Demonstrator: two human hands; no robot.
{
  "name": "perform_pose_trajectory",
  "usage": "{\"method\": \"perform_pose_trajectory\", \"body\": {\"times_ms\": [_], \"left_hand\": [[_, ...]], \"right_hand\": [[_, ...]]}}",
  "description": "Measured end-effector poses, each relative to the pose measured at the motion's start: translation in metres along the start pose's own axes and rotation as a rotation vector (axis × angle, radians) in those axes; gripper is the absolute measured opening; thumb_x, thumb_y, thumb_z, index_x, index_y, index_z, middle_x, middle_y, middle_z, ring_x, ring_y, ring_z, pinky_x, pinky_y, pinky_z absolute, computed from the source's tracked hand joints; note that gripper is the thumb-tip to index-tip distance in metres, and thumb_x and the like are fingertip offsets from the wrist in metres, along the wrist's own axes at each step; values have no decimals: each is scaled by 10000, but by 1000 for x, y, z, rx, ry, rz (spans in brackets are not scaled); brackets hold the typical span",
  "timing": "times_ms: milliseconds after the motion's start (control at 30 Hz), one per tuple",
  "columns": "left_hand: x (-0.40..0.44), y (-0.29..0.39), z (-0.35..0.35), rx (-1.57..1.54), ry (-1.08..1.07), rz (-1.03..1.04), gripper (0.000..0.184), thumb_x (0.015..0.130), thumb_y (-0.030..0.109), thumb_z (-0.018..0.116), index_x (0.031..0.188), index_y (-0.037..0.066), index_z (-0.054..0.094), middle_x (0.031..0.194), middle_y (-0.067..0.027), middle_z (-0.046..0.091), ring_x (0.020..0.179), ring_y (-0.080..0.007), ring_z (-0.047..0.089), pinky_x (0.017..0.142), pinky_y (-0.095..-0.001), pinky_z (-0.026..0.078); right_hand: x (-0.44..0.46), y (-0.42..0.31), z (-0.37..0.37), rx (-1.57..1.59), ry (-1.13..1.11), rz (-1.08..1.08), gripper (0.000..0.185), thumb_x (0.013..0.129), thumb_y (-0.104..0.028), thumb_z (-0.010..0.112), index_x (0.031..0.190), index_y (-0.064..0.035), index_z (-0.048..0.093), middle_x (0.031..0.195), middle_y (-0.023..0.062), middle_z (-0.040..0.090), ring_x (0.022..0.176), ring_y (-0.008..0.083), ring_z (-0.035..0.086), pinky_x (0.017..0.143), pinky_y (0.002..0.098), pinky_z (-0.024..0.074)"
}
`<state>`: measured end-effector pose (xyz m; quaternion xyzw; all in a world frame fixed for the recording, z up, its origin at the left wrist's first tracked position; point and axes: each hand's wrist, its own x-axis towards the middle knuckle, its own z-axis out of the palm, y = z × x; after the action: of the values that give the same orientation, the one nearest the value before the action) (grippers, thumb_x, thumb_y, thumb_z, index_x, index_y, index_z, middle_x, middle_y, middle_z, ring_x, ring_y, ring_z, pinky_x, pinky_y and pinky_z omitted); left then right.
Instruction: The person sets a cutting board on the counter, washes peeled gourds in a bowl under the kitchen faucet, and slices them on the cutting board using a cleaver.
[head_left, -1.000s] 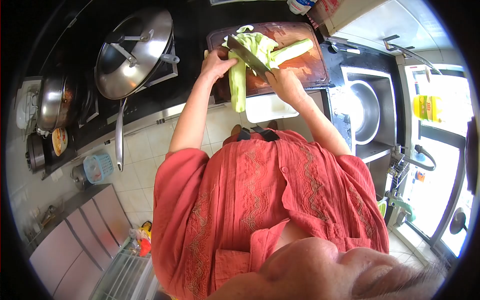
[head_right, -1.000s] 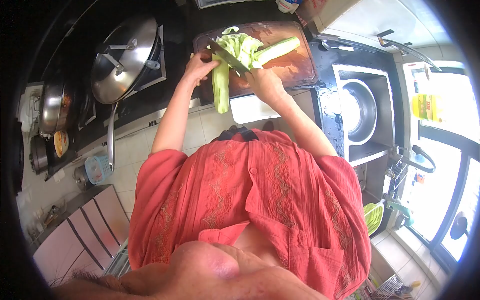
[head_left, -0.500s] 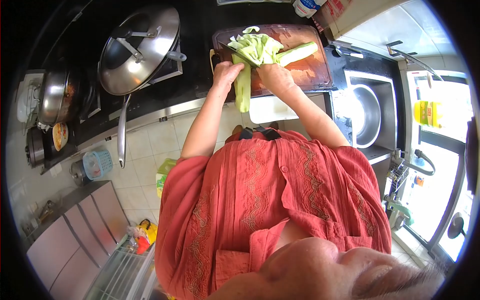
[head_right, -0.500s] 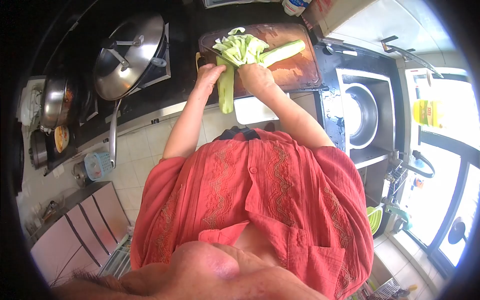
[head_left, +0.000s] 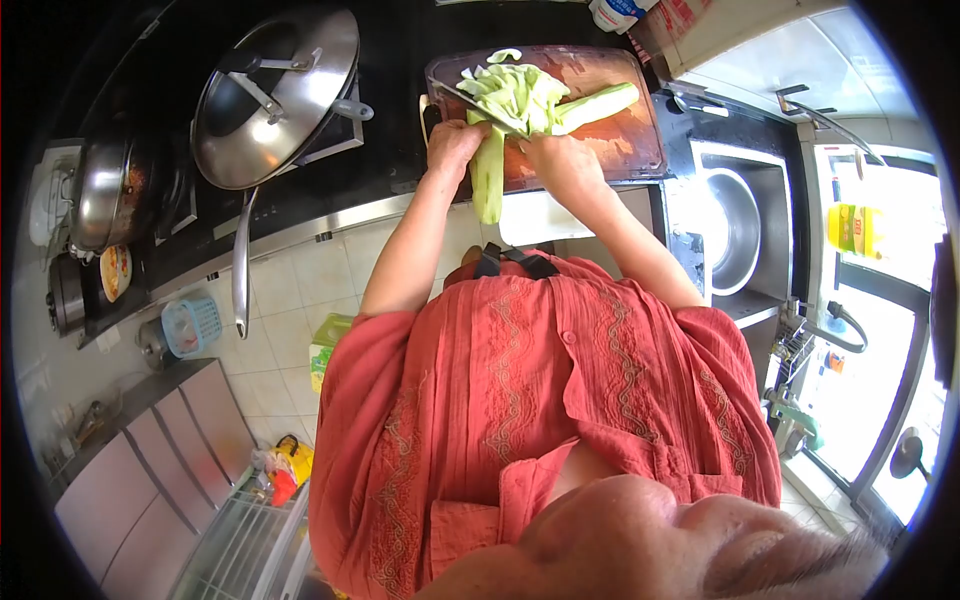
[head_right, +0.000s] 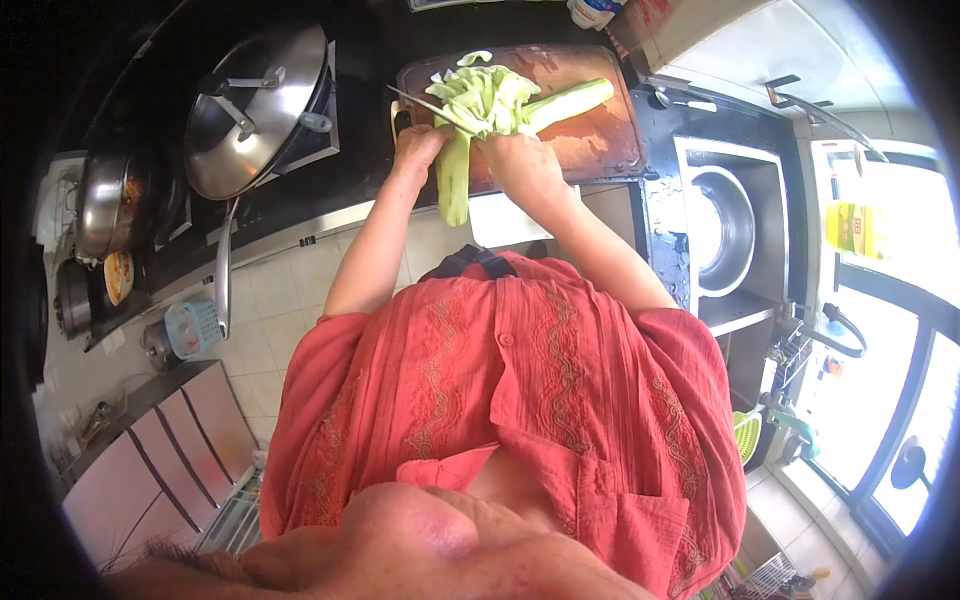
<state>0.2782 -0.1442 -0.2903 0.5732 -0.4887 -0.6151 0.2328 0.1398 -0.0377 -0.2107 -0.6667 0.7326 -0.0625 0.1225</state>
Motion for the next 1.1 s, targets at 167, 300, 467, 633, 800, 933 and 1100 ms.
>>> {"method": "perform_pose_trajectory", "body": {"times_ms": [167, 300, 467, 633, 800, 933, 1100], "left_hand": [[4, -5, -1, 9, 33, 58, 292, 674, 221, 683, 742, -61, 657, 702, -119, 645, 638, -190, 610, 593, -308, 459], [-4, -1, -3, -25, 0, -1, 245, 691, 197, 671, 744, -41, 649, 746, -102, 646, 674, -173, 591, 615, -305, 448], [7, -12, -1, -9, 32, 70, 275, 688, 232, 692, 677, -36, 631, 675, -111, 634, 620, -180, 593, 579, -315, 443], [2, -12, -2, -36, 25, 53, 270, 687, 239, 697, 708, -25, 646, 689, -104, 640, 627, -182, 596, 581, -317, 446], [-33, -1, -8, 319, 68, 162, 520, 660, 347, 753, 1019, 15, 576, 868, -127, 628, 793, -236, 625, 698, -344, 492], [-88, -5, 5, 845, 92, 368, 925, 649, 321, 751, 1403, 136, 249, 1198, -196, 458, 1017, -361, 568, 842, -432, 495], [-60, -8, 5, 777, 134, 397, 846, 673, 252, 685, 1402, 134, 272, 1148, -197, 483, 971, -388, 572, 833, -450, 490]], "right_hand": [[1, -4, -4, -22, -77, 17, 253, 892, -228, 505, 850, -24, 649, 740, 192, 650, 723, 339, 660, 660, 446, 528], [-4, -6, -15, 57, -64, 51, 312, 902, -266, 509, 834, 7, 645, 726, 209, 645, 714, 362, 654, 662, 452, 523], [3, 10, 4, 78, -44, 33, 356, 919, -283, 485, 826, 24, 639, 744, 228, 642, 726, 379, 649, 670, 463, 516], [5, 16, 11, 88, -166, 75, 368, 909, -308, 504, 852, 28, 643, 769, 249, 638, 767, 404, 638, 701, 482, 506], [4, 26, 25, 136, -78, 65, 371, 902, -310, 509, 850, 32, 645, 774, 251, 640, 787, 402, 638, 712, 480, 504], [9, 39, 19, 284, -148, 120, 389, 900, -308, 499, 877, 56, 634, 776, 255, 641, 782, 389, 643, 719, 476, 505], [4, 31, 1, 462, -236, 283, 384, 897, -302, 491, 880, 57, 626, 782, 265, 634, 784, 398, 636, 726, 481, 495]]}}
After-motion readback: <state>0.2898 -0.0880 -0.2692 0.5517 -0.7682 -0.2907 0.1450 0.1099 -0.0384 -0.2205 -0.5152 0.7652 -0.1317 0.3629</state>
